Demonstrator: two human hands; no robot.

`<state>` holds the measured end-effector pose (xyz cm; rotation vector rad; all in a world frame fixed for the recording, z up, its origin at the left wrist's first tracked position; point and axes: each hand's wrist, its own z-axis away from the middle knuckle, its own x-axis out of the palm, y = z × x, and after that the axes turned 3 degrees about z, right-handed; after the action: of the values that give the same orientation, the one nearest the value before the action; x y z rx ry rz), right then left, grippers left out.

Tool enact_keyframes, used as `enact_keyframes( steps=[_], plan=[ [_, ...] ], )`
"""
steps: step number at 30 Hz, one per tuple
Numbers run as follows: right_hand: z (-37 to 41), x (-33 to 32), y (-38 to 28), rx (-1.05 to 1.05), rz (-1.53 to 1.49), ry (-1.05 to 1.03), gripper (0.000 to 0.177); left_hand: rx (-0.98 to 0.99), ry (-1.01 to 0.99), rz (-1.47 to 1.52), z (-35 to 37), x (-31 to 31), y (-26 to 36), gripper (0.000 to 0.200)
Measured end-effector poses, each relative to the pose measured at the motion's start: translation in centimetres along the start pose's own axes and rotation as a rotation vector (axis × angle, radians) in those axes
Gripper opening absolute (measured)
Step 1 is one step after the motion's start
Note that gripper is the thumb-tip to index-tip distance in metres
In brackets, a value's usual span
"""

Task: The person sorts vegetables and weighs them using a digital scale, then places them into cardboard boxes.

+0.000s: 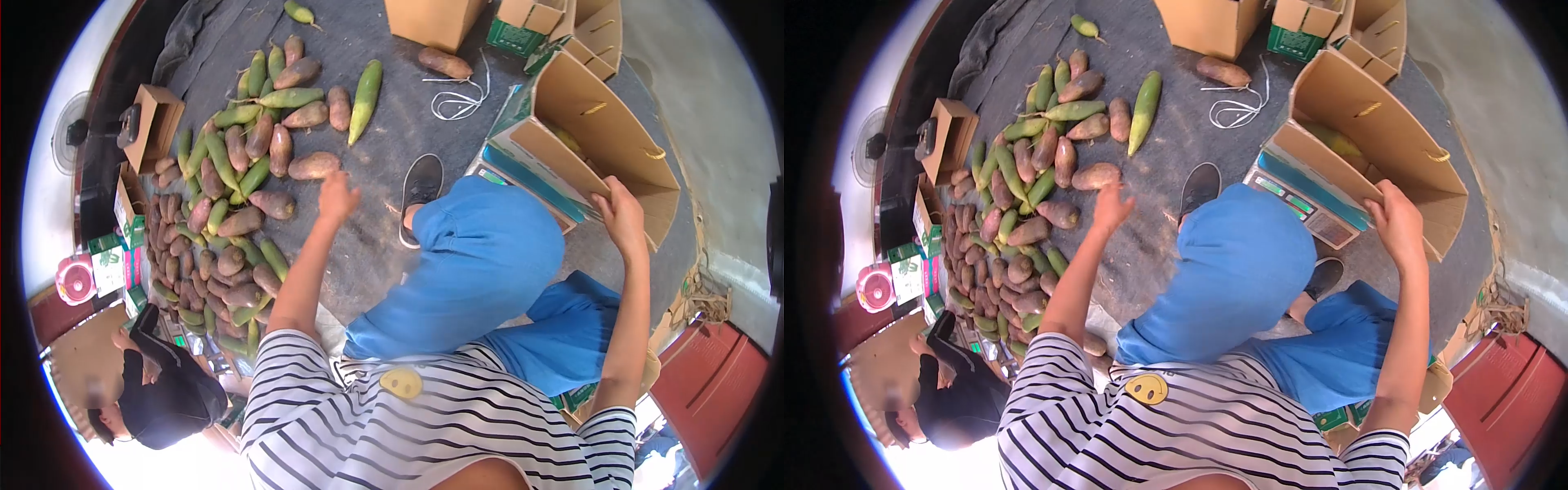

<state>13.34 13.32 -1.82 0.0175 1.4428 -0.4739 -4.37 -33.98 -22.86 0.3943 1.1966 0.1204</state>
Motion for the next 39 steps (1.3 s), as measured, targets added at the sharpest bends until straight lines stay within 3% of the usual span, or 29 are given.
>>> enact_keyframes(
  steps=[1, 5, 8, 11, 14, 21, 30, 36, 39],
  plan=[
    [-0.1, -0.2, -0.2, 0.009, 0.000, -0.009, 0.019, -0.077, 0.050, -0.034, -0.1, 0.1, -2.5, 0.054],
    [-0.2, 0.3, -0.1, 0.037, 0.004, -0.002, 0.019, -0.555, -0.059, -0.276, 0.6, -0.9, -11.2, 0.060],
    [-0.3, 0.7, 0.6, 0.006, -0.005, 0.017, 0.019, -0.818, -0.029, -0.103, 1.3, -2.0, -14.6, 0.073],
    [-0.5, 0.7, 0.4, 0.026, -0.018, 0.006, 0.019, -0.830, 0.263, 0.263, 1.1, 0.2, -20.7, 0.084],
    [-0.6, 0.6, 0.3, 0.042, -0.007, -0.018, 0.018, -0.998, 0.354, 0.736, -0.1, 3.5, -26.7, 0.089],
    [-0.7, 0.3, -0.3, 0.072, -0.017, -0.036, 0.018, -1.221, 0.396, 1.054, -1.6, 2.1, -22.6, 0.096],
    [-1.0, 0.3, -0.9, 0.101, -0.016, -0.056, 0.018, -1.412, 0.462, 1.002, -3.4, 2.9, -22.5, 0.115],
    [-1.2, 0.2, -0.8, 0.095, -0.002, -0.057, 0.019, -1.430, 0.454, 1.016, -4.5, 3.5, -24.8, 0.110],
    [-1.3, 0.1, -0.8, 0.099, 0.000, -0.066, 0.019, -1.389, 0.602, 1.034, -4.1, 3.7, -23.2, 0.106]
  ],
)
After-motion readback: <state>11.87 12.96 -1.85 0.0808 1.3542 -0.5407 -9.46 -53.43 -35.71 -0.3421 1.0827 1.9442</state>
